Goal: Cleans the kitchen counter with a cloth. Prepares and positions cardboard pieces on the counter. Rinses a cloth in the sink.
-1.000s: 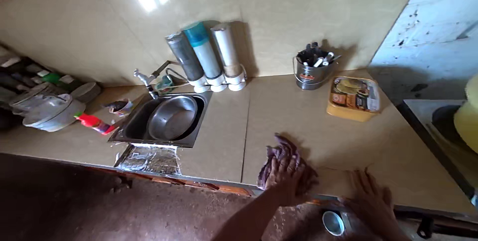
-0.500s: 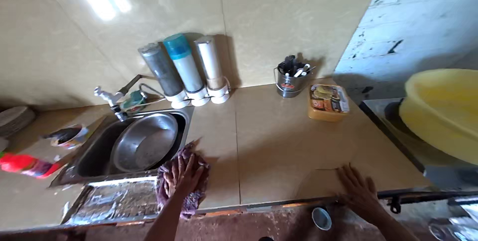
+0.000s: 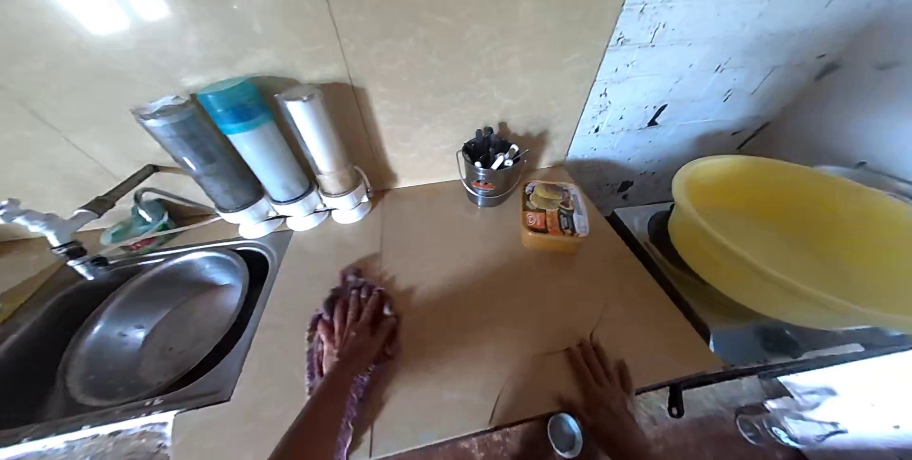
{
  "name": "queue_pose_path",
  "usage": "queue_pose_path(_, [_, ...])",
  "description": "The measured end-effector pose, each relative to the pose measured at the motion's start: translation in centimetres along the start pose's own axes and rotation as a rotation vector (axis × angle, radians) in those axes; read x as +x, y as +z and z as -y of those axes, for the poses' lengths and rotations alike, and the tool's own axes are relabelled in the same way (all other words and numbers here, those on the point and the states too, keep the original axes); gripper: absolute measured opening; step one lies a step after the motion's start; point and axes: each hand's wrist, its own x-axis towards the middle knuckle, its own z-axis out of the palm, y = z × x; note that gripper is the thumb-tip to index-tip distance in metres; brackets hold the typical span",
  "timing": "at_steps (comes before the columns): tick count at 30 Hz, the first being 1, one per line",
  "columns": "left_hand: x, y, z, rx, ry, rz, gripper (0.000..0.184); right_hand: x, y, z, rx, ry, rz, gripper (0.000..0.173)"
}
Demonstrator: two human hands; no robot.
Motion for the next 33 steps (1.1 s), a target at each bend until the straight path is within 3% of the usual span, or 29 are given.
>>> queue_pose_path(3, [3.0, 0.1, -5.4, -0.018, -0.13, 0.003, 0.07, -0.3, -0.7, 0.5, 0.036, 0.0, 0.034, 0.089])
queue_pose_path(7, [3.1, 4.2, -19.0, -0.055, 0.144, 0.071, 0.063, -0.4, -0.9, -0.3, 0.078, -0.039, 0.068, 0.086])
queue_pose_path(9, [2.0, 5.6, -25.0, -0.025, 0.287, 0.234, 0.06, 0.1, -2.1, -0.5, 0.12, -0.042, 0.135, 0.072])
queue_pose_path(11, [1.3, 6.9, -28.0, -0.033, 0.403, 0.333, 0.057, 1.8, -4.2, -0.7, 0.16, -0.055, 0.151, 0.045])
queue_pose_path(12, [1.1, 7.2, -28.2, -0.057, 0.43, 0.348, 0.055, 2.9, -4.9, -1.2, 0.182, -0.075, 0.12, 0.036])
queue_pose_path(14, [0.6, 7.4, -26.2, -0.119, 0.393, 0.292, 0.051, 6.0, -5.9, -2.7, 0.234, -0.097, 0.021, 0.036])
queue_pose_path(20, [-3.3, 4.3, -10.8, -0.011, -0.16, 0.008, 0.052, 20.4, -7.5, -6.6, 0.723, 0.202, -0.353, 0.058])
queue_pose_path(23, [-5.8, 2.6, -5.3, 0.015, -0.352, -0.08, 0.057, 25.9, -7.1, -7.0, 0.987, 0.398, -0.269, 0.081])
queue_pose_path(27, [-5.9, 1.9, -5.1, 0.004, -0.431, -0.081, 0.062, 26.5, -5.8, -7.3, 1.017, 0.439, -0.12, 0.071])
queue_pose_path(33, [-6.6, 2.0, -5.2, 0.041, -0.343, -0.078, 0.067, 20.1, -6.0, -4.0, 0.933, 0.416, -0.093, 0.07])
